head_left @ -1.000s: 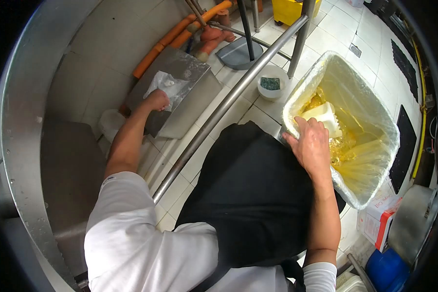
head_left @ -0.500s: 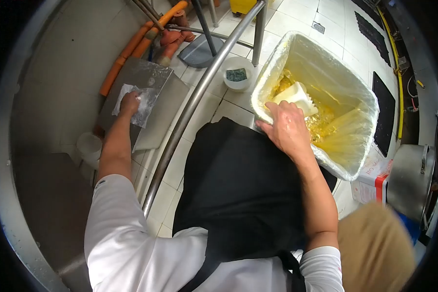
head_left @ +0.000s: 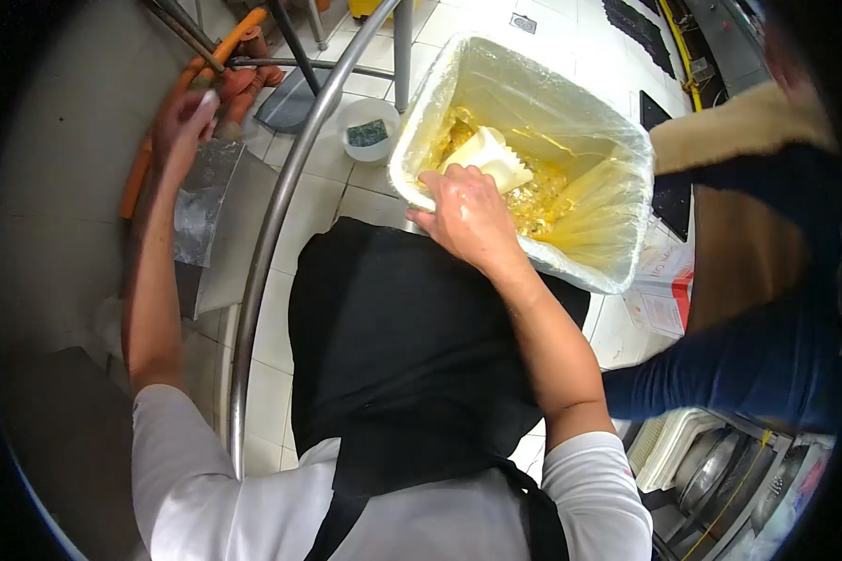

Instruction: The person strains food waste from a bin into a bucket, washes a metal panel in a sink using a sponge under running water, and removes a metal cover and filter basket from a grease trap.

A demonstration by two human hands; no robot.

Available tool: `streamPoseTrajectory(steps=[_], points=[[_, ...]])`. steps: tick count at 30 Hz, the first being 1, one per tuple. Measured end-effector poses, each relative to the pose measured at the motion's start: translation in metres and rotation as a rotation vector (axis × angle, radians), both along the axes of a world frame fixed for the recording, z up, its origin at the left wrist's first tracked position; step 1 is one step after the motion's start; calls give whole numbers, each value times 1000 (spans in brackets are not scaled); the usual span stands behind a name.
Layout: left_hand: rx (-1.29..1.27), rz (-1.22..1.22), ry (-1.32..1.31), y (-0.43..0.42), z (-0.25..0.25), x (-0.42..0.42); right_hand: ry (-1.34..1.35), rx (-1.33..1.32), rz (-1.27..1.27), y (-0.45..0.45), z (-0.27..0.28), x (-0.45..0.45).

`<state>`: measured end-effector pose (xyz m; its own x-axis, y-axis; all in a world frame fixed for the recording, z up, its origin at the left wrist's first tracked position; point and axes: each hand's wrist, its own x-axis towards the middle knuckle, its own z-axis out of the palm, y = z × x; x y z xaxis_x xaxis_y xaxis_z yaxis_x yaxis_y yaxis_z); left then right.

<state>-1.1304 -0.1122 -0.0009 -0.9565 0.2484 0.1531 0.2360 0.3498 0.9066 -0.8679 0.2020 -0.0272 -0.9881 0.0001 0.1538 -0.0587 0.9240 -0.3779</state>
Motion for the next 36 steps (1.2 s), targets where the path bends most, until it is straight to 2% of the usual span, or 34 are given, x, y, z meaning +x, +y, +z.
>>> streamPoseTrajectory(steps=[2,3,5,6,7,10,12,14,16,18,21,22,24,26,30,36], points=[[23,-335,34,59,44,17,-10,6,2,1,0,0],[102,-368,145,93,46,28,-14,6,6,0,1,1],[-11,-463,194,144,82,63,-16,-2,9,-1,4,1],[-201,-528,121,155,112,84,-19,-8,8,0,5,3],[-223,-483,149,161,112,85,-19,-6,5,4,5,6],[-352,-293,289,127,90,50,56,-76,44,5,-8,2],[-403,-190,448,79,52,12,62,-104,37,-1,-5,0],[-625,-150,358,12,13,-44,-21,-89,14,-2,7,0],[-765,-116,376,-69,-41,-84,-21,-89,17,-3,5,2],[-940,-95,315,-145,-94,-91,-23,-85,17,-2,5,0],[-1365,-74,-150,-164,-107,-33,-32,-90,11,-2,4,0],[-1301,-27,-154,-157,-112,-7,-31,-92,10,-3,4,0],[-1380,-6,-273,-114,-86,39,-29,-87,12,-3,5,-2],[-1379,28,-195,-108,-99,54,-38,-76,10,-4,6,-1],[-1325,99,-157,-112,-126,45,-34,-64,11,-3,4,-1],[-1273,135,-151,-114,-119,55,-19,-61,16,-5,5,0]])
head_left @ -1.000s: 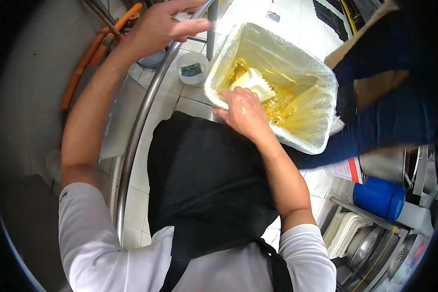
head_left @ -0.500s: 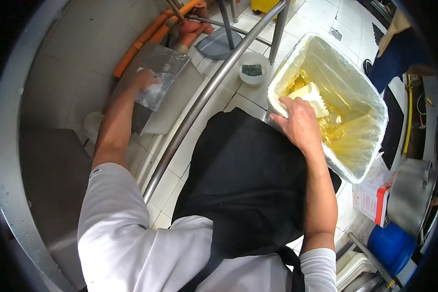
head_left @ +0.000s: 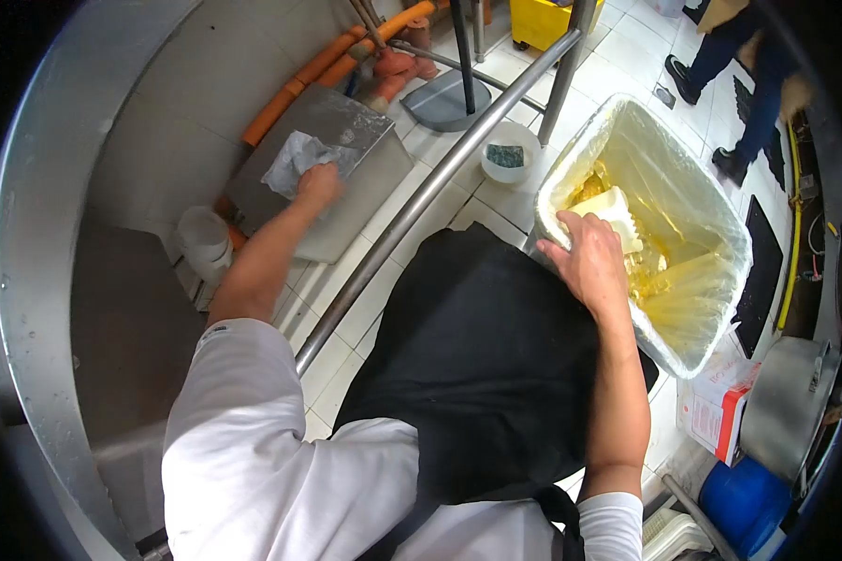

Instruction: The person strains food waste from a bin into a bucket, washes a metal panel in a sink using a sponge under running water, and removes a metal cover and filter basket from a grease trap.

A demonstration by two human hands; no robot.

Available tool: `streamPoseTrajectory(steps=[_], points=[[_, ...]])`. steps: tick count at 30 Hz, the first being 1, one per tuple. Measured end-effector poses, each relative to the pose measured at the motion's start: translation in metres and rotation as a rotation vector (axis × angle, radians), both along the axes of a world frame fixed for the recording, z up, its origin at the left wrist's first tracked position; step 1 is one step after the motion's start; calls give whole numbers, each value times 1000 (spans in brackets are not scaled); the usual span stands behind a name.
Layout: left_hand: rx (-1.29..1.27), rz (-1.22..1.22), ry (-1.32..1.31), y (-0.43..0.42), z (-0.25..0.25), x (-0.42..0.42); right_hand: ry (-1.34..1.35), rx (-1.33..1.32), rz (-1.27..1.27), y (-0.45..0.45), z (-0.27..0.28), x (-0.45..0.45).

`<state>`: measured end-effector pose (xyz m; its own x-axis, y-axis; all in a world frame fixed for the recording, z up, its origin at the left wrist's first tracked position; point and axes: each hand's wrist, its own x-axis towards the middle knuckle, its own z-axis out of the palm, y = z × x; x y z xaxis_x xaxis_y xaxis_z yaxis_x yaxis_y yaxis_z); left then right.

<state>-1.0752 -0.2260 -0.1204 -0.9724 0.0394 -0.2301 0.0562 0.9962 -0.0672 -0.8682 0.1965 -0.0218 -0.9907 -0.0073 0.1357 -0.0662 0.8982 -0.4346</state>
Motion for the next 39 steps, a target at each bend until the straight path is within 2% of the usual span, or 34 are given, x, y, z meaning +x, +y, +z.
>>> streamPoseTrajectory(steps=[6,9,11,13,14,17,20,23,26,29,32,35,37,39], points=[[14,59,16,-20,-26,-22,-21,-10,6,3,2,2],[7,128,124,-27,5,-48,-19,-16,11,2,3,1],[187,174,201,-89,-14,-111,-28,-14,9,2,3,1],[140,200,288,-64,76,-93,-20,-26,15,4,1,0],[140,213,338,-62,100,-96,-16,-29,15,5,0,0],[256,209,433,-101,122,-133,-42,-9,7,4,1,0],[211,135,546,-86,146,-131,-39,-19,11,5,1,0],[411,121,419,-58,163,-124,-37,-25,13,6,2,1],[933,275,335,8,185,-88,-47,-24,16,5,1,0],[1234,66,268,37,173,-87,-28,-27,11,5,1,1],[1351,219,84,74,151,-95,-18,-30,4,4,1,1],[1289,3,-351,69,89,-142,-30,-25,-5,4,3,1],[1284,292,-290,107,62,-131,-44,-20,-8,4,4,2],[1293,336,-410,120,34,-134,-56,-13,-8,5,7,2]])
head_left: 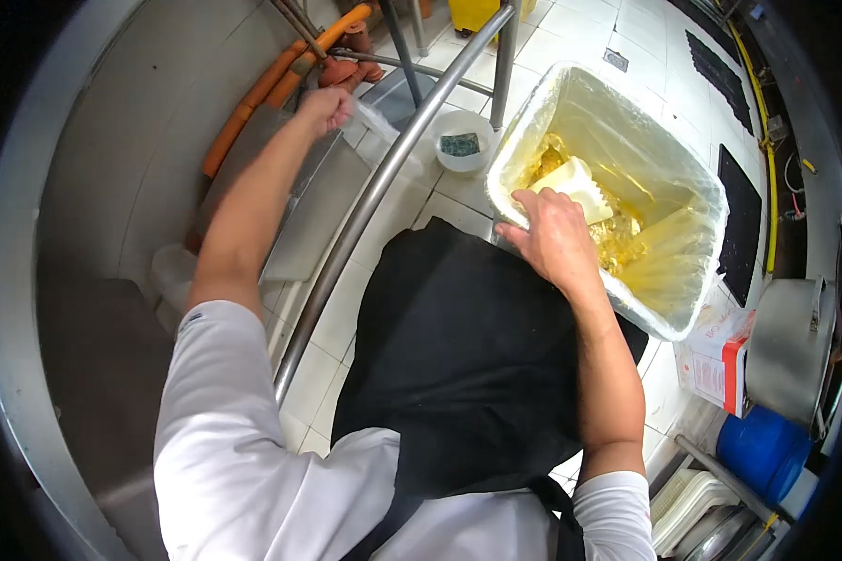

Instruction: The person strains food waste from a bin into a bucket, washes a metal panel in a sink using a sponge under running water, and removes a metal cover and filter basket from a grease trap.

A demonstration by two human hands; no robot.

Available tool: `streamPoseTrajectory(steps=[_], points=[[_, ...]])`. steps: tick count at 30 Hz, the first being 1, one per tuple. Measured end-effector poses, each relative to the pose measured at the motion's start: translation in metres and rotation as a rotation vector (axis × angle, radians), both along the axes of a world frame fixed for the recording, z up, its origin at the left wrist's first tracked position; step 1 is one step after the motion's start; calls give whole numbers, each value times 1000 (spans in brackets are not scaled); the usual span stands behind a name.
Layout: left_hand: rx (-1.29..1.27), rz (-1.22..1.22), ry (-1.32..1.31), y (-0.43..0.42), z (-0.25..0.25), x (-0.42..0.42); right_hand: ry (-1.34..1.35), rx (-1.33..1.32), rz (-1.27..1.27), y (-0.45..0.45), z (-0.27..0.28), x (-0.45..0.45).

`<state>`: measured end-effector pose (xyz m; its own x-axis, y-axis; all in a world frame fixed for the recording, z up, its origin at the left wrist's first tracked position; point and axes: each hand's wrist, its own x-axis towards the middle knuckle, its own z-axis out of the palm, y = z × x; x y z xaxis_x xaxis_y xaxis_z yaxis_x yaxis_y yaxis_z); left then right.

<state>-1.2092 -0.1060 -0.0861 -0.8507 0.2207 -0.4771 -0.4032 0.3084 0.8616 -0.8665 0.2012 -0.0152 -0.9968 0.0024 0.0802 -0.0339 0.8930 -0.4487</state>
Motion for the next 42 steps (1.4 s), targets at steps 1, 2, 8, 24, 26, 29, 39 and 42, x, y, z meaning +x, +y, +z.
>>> streamPoseTrajectory(steps=[1,2,8,24,26,29,39,42], points=[[-34,87,13,7,-17,-3,13,0,5,0,-1,-1],[-67,172,26,18,-33,-5,27,1,8,1,-2,-1],[-26,337,10,36,-55,-20,30,38,10,2,-5,-1],[-999,255,666,-163,-71,-3,13,28,-5,-3,-2,-3],[-1023,377,326,-205,-47,8,33,19,-1,-3,-4,-3],[-1114,479,-45,-268,-46,27,38,10,-6,-3,-5,-3],[-292,1027,-380,-369,-121,162,31,-9,9,-3,-3,-3],[70,1134,-434,-384,-138,179,19,-19,12,-3,-2,-2]])
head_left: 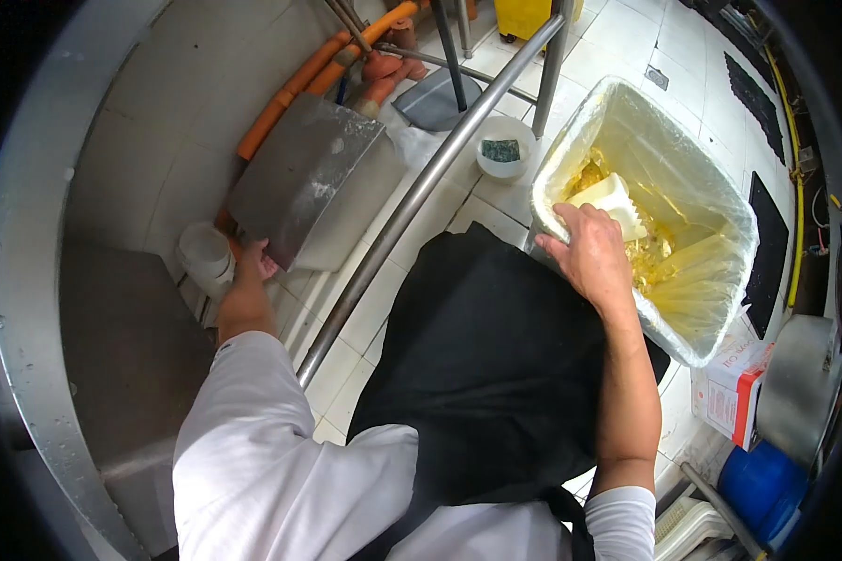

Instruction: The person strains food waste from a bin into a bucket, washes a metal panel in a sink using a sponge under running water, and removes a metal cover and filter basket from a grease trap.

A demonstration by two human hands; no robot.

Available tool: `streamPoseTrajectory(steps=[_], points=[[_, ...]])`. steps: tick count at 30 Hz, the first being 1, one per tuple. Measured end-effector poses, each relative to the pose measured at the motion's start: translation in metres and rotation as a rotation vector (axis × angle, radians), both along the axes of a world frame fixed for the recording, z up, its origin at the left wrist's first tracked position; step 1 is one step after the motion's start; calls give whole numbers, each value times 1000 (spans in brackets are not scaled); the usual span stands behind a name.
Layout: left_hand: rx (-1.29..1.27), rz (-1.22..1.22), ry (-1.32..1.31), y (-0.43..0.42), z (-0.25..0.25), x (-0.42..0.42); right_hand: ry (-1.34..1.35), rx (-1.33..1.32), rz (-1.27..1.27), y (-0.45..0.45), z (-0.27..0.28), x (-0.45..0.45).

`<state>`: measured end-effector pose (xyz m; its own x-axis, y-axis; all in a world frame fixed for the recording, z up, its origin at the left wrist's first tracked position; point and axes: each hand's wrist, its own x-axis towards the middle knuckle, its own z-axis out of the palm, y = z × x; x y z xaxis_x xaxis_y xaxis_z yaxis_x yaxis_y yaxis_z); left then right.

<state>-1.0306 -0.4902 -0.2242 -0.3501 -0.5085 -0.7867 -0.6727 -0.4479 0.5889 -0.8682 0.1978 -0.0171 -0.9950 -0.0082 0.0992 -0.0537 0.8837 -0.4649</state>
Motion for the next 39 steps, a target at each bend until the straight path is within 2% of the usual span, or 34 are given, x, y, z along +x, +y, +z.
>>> streamPoseTrajectory(steps=[2,5,11,14,17,19,21,23,26,29,32,35,37,38,39], points=[[-6,24,-66,15,-1,10,3,-1,-2,1,0,0],[-5,11,52,75,40,31,1,-3,2,0,0,0],[50,-111,81,47,20,29,-19,-7,13,1,2,-1],[-49,-7,14,48,17,28,-16,-9,13,0,2,-2],[76,7,159,51,9,31,6,-11,14,1,-2,-3],[125,-78,313,34,13,25,36,-18,24,2,-9,-4],[125,-162,422,28,33,10,9,-16,24,1,-5,-5],[84,-256,463,39,76,1,-1,-18,26,-1,-5,-3],[213,-401,507,49,105,-9,18,-11,8,4,-4,-2],[124,-332,608,65,113,-7,22,-13,16,2,-3,1],[111,-308,595,67,111,-14,54,-5,28,2,-7,-2],[139,-258,713,54,96,-25,78,-38,47,3,-9,-1],[-1285,-959,1052,24,57,-2,133,-74,71,10,-23,-3],[-1164,-1042,1258,7,49,-8,146,-63,86,12,-24,-3],[-1082,-995,844,-17,52,-11,135,-62,68,12,-22,0]])
